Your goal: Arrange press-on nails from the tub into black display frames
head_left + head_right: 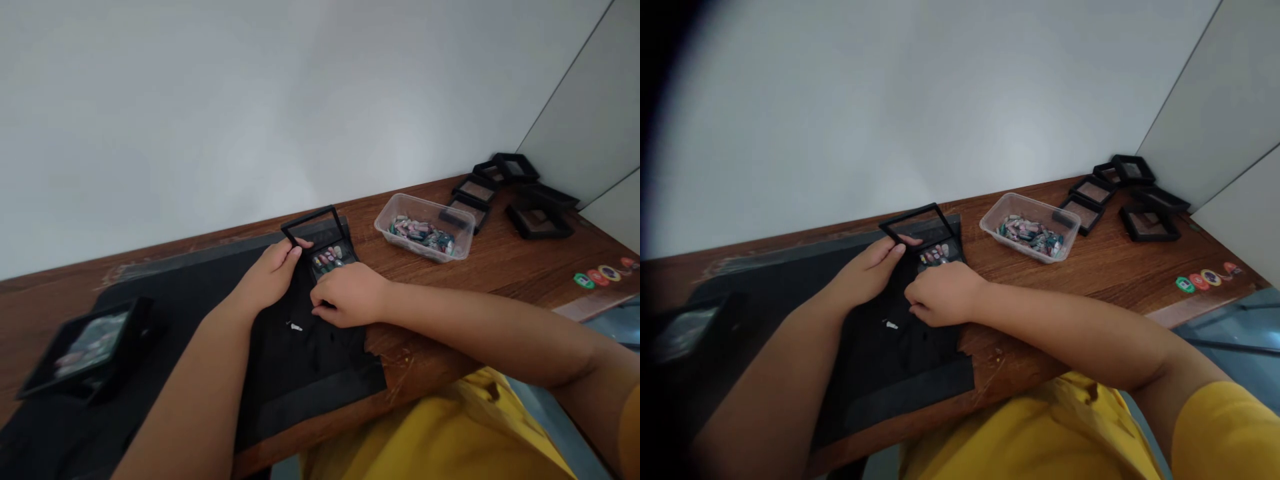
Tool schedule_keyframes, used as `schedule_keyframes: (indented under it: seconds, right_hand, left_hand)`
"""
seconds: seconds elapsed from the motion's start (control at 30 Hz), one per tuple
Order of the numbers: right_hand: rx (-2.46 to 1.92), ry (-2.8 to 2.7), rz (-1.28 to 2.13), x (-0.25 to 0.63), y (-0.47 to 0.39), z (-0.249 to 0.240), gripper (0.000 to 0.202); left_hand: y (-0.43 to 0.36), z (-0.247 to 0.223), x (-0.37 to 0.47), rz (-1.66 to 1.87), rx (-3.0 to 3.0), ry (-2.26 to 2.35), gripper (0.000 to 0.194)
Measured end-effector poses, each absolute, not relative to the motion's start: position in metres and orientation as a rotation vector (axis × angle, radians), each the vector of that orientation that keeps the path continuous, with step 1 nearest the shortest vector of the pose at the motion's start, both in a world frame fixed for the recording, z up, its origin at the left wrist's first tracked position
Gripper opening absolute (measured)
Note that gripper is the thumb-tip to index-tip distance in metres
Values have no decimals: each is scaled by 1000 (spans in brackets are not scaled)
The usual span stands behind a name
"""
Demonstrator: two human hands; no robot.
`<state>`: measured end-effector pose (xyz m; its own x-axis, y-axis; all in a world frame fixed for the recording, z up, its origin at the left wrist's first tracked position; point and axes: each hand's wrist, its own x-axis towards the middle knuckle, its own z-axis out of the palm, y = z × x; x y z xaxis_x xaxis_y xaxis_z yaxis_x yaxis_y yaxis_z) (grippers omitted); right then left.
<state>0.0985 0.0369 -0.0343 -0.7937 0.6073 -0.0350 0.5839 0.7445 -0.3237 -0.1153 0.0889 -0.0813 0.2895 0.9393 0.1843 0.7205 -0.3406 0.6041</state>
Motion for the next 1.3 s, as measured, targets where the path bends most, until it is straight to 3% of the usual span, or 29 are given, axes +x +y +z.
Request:
schedule_keyframes:
  seconds: [0.5,1.3]
  right_hand:
    - [-1121,-2776,405,95,31,-33,19]
    - [-920,-2987,297,98,33,-34,18]
  left_hand:
    - [89,-83,-116,744,2152,1475,50]
    - [83,-81,-118,908,2068,1448,39]
